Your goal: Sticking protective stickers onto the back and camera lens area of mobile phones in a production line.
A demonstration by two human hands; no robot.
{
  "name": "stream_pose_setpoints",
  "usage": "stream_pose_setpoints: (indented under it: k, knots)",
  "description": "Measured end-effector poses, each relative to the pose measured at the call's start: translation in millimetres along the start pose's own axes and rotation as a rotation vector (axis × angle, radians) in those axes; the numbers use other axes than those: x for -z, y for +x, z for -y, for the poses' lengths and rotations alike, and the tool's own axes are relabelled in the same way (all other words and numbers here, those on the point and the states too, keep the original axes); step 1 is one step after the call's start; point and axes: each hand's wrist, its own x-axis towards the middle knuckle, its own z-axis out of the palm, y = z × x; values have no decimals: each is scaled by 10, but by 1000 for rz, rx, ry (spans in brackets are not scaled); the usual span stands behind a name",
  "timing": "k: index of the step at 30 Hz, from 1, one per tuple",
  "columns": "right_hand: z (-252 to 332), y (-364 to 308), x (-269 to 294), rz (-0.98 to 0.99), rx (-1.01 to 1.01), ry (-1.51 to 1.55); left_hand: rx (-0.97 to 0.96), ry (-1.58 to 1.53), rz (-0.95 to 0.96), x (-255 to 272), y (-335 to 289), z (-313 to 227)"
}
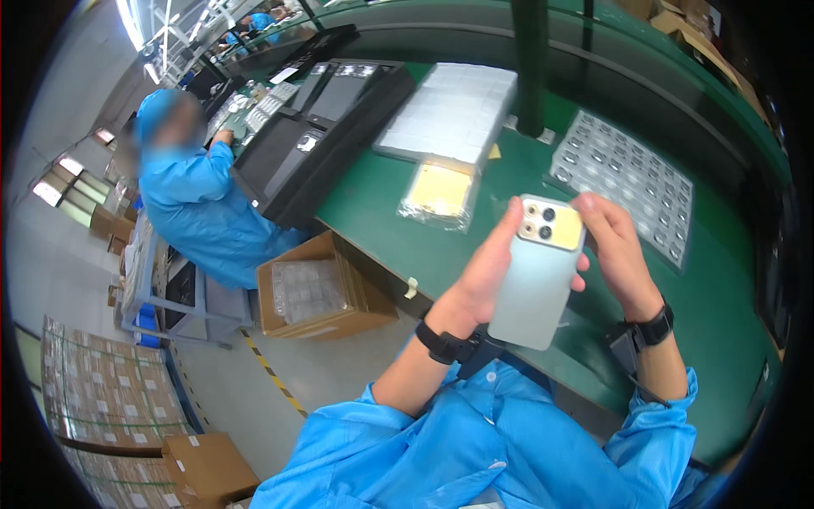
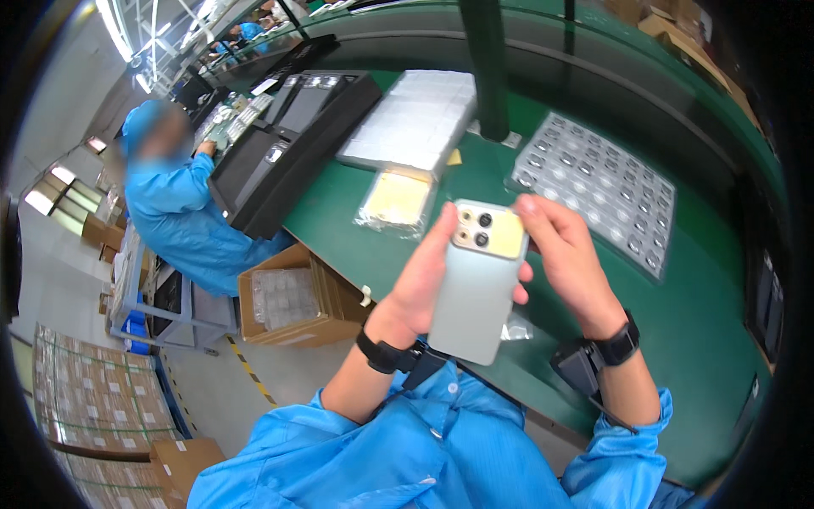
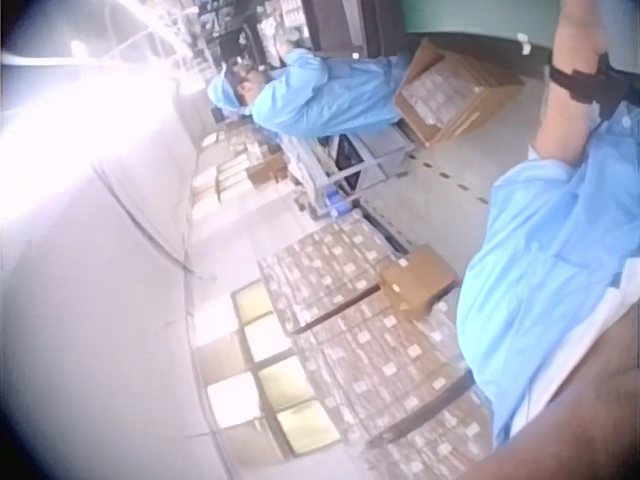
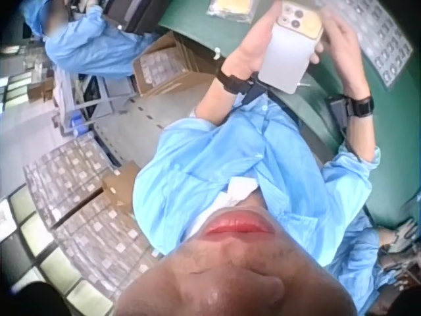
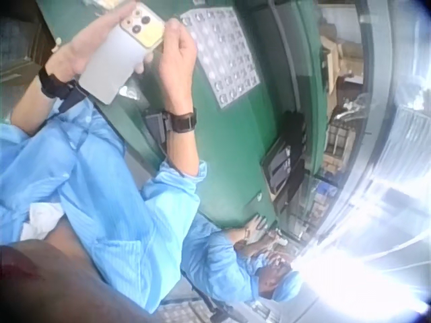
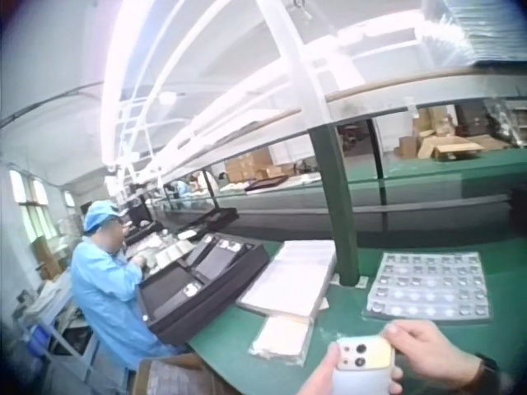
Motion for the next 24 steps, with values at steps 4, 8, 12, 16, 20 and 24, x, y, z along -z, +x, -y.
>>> stream_pose_setpoints:
  k: [4,8,12,16,20,24]
  knots:
    - [-61,35,5,-104,53,-84,8,-67,63,197,152,36]
    - [-205,151,75,-57,29,-42,-37,-148,87,329,207,-31]
    - [-553,265,124,-232,127,0,-278,-298,-143,526,-30,-420]
    - [-694,314,50,-228,81,-33,-605,-141,-251,678,-644,-1132]
    - [-791,321,41,-199,16,-77,-856,133,-410,894,-1383,-1576]
    - [-810,302,37,-206,3,-104,-832,230,-505,981,-1805,-2033]
